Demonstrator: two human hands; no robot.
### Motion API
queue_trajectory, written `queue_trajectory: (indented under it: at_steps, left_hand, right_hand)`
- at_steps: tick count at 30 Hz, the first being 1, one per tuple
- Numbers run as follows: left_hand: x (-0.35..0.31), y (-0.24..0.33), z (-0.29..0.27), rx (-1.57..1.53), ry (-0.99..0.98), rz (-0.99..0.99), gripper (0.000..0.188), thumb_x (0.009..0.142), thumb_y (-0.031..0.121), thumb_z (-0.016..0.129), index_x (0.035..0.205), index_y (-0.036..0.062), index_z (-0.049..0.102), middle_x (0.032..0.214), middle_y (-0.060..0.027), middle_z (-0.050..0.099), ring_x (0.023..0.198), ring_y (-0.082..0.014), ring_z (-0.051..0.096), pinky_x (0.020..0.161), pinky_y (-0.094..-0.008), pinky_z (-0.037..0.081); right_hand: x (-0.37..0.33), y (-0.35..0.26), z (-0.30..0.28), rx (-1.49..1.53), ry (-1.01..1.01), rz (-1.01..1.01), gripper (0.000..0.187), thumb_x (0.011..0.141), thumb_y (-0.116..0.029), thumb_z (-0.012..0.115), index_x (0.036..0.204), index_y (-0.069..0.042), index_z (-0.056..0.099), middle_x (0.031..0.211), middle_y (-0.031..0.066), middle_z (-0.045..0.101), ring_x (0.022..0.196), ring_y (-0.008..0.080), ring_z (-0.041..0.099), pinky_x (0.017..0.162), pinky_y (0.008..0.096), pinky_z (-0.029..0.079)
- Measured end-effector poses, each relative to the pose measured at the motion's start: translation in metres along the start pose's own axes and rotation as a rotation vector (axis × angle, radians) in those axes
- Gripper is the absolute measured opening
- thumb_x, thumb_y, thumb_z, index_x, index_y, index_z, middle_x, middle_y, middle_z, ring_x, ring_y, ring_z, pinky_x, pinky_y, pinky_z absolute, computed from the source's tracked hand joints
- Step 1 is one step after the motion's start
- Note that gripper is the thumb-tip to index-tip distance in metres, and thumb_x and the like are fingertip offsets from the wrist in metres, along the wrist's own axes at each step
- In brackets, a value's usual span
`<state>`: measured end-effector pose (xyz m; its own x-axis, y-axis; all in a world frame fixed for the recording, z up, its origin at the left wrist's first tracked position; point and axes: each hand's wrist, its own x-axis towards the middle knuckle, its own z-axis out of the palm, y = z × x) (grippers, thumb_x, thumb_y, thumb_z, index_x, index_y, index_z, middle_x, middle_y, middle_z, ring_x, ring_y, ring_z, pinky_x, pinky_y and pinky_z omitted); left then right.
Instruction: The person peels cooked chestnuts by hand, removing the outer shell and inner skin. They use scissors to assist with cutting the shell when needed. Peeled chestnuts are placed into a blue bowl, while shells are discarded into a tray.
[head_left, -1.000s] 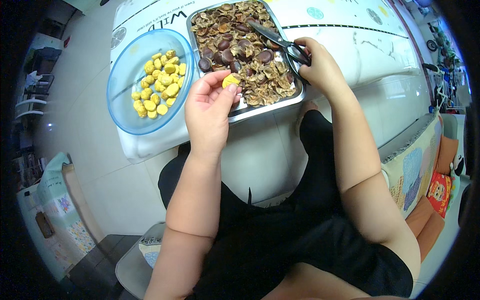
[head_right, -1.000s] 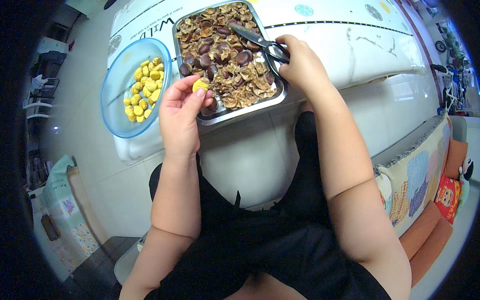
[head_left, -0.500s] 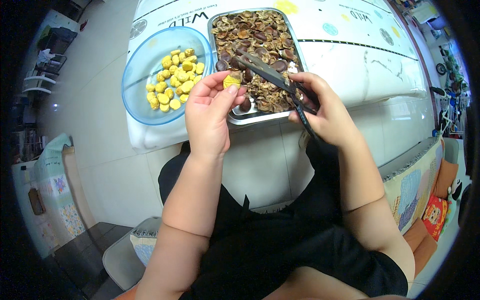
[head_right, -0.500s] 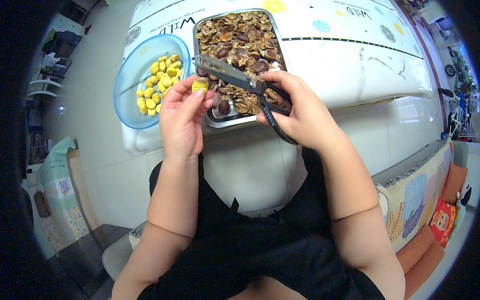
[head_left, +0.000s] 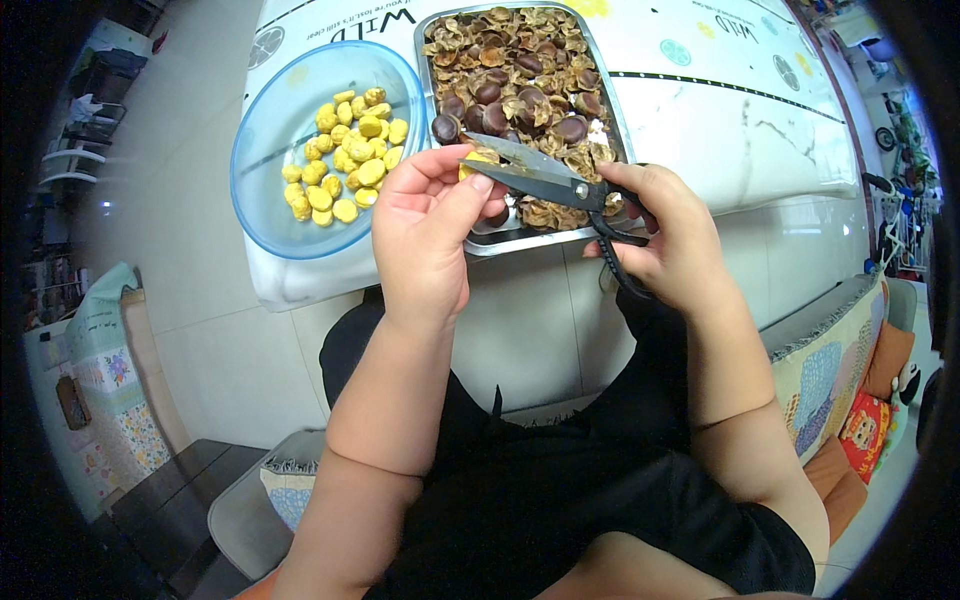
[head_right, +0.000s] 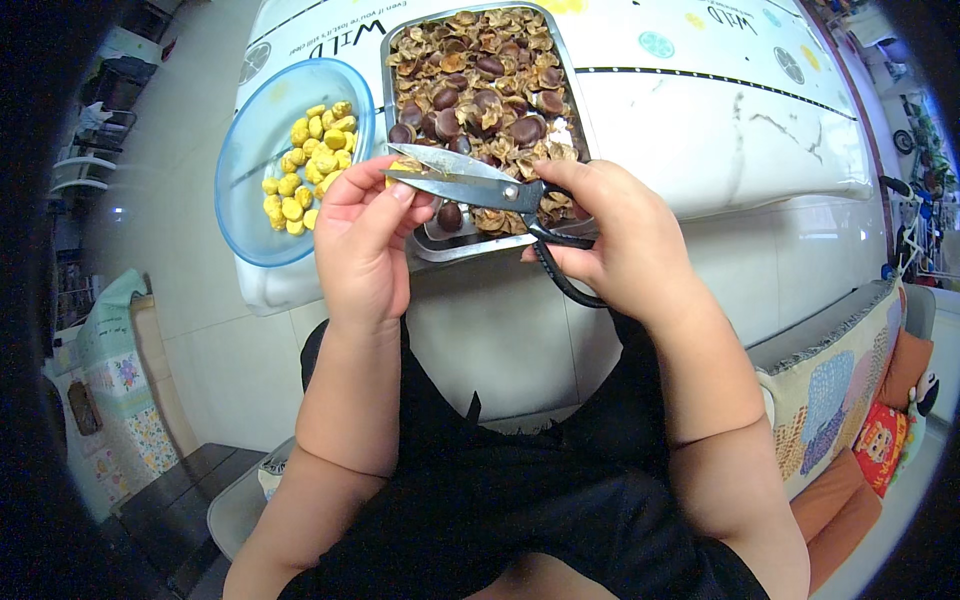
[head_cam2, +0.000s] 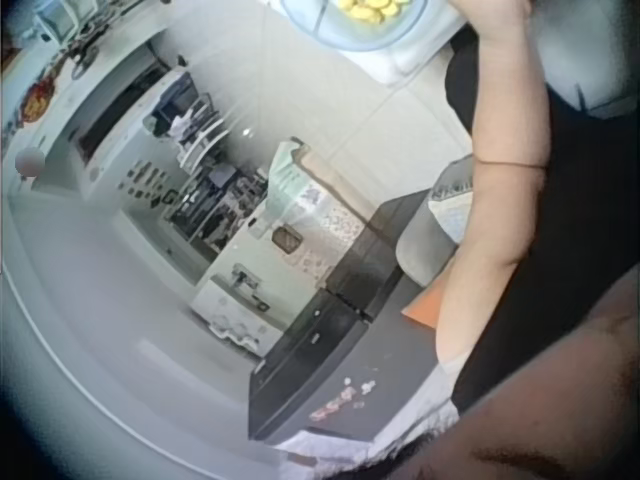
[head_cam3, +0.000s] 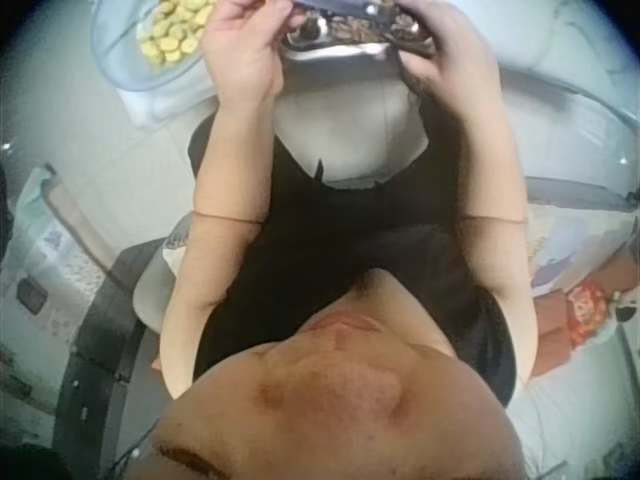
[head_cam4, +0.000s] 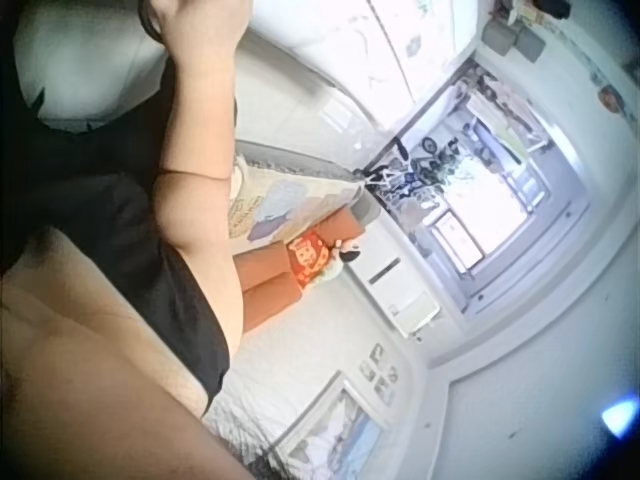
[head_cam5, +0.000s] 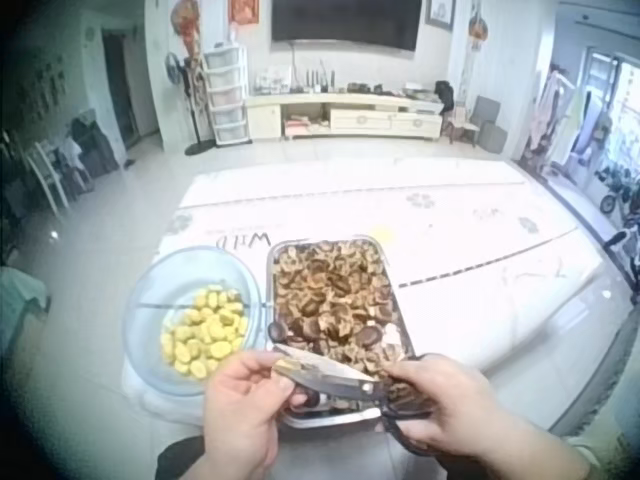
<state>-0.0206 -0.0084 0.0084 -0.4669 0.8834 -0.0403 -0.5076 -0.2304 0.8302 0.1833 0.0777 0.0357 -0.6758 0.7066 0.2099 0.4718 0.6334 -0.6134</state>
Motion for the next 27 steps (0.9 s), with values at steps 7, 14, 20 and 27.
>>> queue_trajectory:
  at_steps: [7, 14, 20, 27]
  left_hand:
    - [0.0017, -0.0012, 0.0006, -0.017, -0.012, -0.002, 0.021, 0.086, -0.002, 0.059, 0.107, -0.0021, 0.057, 0.094, -0.0110, 0.065, 0.076, -0.0152, 0.063, 0.069, -0.0254, 0.054]
    - [0.0016, -0.0012, 0.0028, -0.064, -0.017, 0.017, 0.019, 0.086, 0.000, 0.062, 0.104, -0.0024, 0.057, 0.091, -0.0088, 0.064, 0.075, -0.0123, 0.061, 0.069, -0.0239, 0.052]
    - [0.0015, 0.0010, 0.0040, -0.053, -0.006, -0.003, 0.019, 0.087, 0.000, 0.061, 0.105, -0.0029, 0.057, 0.091, -0.0088, 0.065, 0.074, -0.0120, 0.062, 0.069, -0.0239, 0.052]
    - [0.0011, 0.0021, 0.0029, -0.057, 0.019, -0.021, 0.020, 0.087, -0.001, 0.060, 0.106, -0.0036, 0.057, 0.091, -0.0094, 0.065, 0.075, -0.0126, 0.063, 0.069, -0.0245, 0.054]
  right_hand:
    - [-0.0024, 0.0061, 0.0032, 0.168, -0.018, 0.034, 0.064, 0.063, -0.028, 0.086, 0.117, -0.006, 0.061, 0.096, 0.0108, 0.064, 0.073, 0.0213, 0.060, 0.067, 0.0319, 0.051]
    - [-0.0007, 0.0049, -0.0043, 0.287, -0.162, 0.177, 0.062, 0.063, -0.025, 0.086, 0.116, -0.005, 0.061, 0.097, 0.0080, 0.064, 0.072, 0.0163, 0.057, 0.067, 0.0304, 0.050]
    - [-0.0005, 0.0044, -0.0023, 0.213, -0.062, 0.049, 0.064, 0.063, -0.027, 0.086, 0.116, -0.006, 0.060, 0.093, 0.0096, 0.062, 0.072, 0.0210, 0.059, 0.066, 0.0317, 0.050]
    - [0.0034, -0.0001, -0.0037, 0.023, -0.023, -0.015, 0.063, 0.062, -0.029, 0.085, 0.115, -0.007, 0.060, 0.092, 0.0114, 0.062, 0.075, 0.0263, 0.062, 0.068, 0.0351, 0.052]
